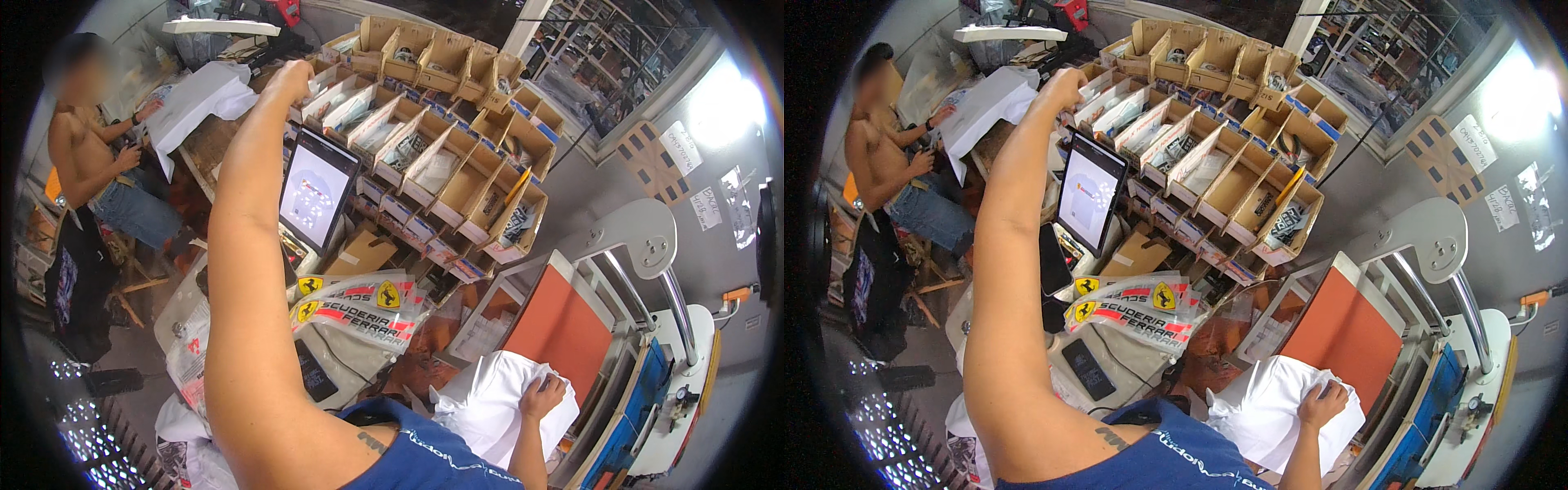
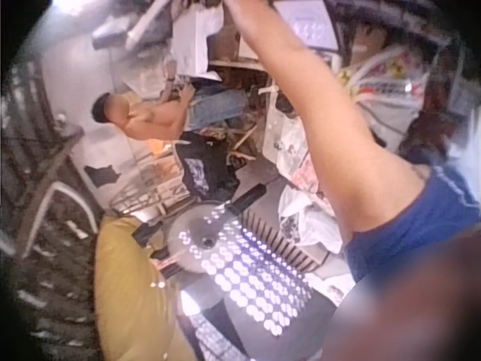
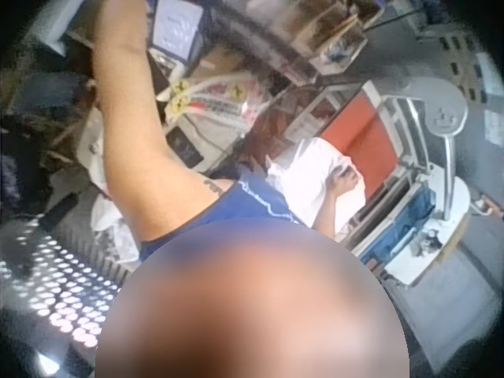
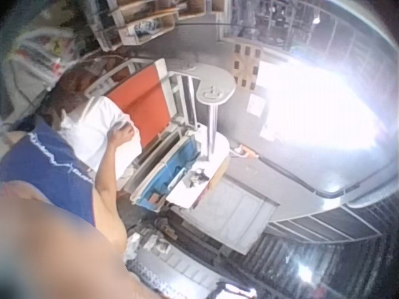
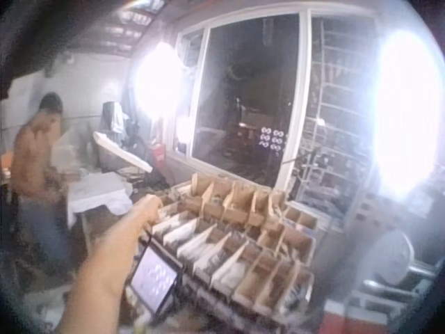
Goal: The person places white t-shirts onto a heat press, aligns them, and operates the machine to apply a Ferrari-themed graphic. They then remove the printed shirts and place them on a nearby table, repeating the process with additional shirts.
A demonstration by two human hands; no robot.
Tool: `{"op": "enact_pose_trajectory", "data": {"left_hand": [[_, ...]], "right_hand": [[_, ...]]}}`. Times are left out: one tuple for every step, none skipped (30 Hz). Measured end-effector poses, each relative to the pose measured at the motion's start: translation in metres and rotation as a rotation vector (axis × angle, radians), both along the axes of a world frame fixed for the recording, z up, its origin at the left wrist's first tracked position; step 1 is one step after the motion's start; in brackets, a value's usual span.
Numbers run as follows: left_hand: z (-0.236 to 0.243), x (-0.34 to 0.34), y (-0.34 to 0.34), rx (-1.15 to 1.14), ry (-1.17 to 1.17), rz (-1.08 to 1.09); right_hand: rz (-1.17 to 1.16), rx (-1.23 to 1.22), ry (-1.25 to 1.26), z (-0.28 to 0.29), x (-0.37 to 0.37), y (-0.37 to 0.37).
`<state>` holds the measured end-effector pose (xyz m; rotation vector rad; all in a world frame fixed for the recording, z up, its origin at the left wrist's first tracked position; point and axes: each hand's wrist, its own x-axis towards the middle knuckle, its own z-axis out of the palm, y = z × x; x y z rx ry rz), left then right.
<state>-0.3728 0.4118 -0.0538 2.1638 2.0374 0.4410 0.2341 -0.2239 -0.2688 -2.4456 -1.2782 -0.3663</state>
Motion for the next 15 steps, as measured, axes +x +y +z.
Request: {"op": "enact_pose_trajectory", "data": {"left_hand": [[0.003,-0.003,-0.002,0.033,-0.086,0.023],[0.006,-0.006,-0.004,0.086,-0.112,0.021],[0.01,-0.008,-0.006,0.077,-0.166,0.036],[0.015,-0.01,-0.007,0.068,-0.221,0.05],[0.019,-0.012,-0.009,0.059,-0.276,0.064],[0.023,-0.013,-0.012,0.082,-0.272,0.048],[0.027,-0.012,-0.016,0.132,-0.296,0.011],[0.031,-0.011,-0.022,0.18,-0.326,-0.03],[0.036,-0.005,-0.028,0.199,-0.35,-0.029],[0.036,0.003,-0.041,0.455,-0.231,-0.166],[0.035,0.016,-0.058,0.454,-0.431,-0.241],[0.033,0.034,-0.079,0.443,-0.633,-0.32],[0.03,0.057,-0.104,0.419,-0.85,-0.421],[0.025,0.082,-0.135,0.544,-0.726,-0.499],[0.015,0.113,-0.173,0.676,-0.628,-0.619]], "right_hand": [[0.0,-0.001,-0.002,0.0,0.0,0.0],[0.0,-0.001,-0.005,-0.001,0.0,0.0],[-0.005,-0.001,-0.008,-0.002,0.001,-0.001],[0.004,0.004,-0.011,-0.004,0.002,-0.001],[0.008,0.009,-0.013,-0.006,0.003,-0.002],[0.011,0.012,-0.014,-0.009,0.005,-0.004],[0.015,0.016,-0.005,-0.01,0.007,-0.005],[0.016,0.022,0.004,-0.011,0.01,-0.006],[0.033,0.027,0.004,-0.011,0.013,-0.007],[0.023,0.013,0.077,-0.009,0.016,-0.008],[0.017,0.115,0.132,-0.006,0.019,-0.009],[0.014,0.222,0.181,-0.002,0.022,-0.009],[-0.054,0.297,0.278,0.004,0.024,-0.01],[0.033,0.384,0.149,0.011,0.024,-0.013],[0.053,0.456,0.073,0.019,0.023,-0.017]]}}
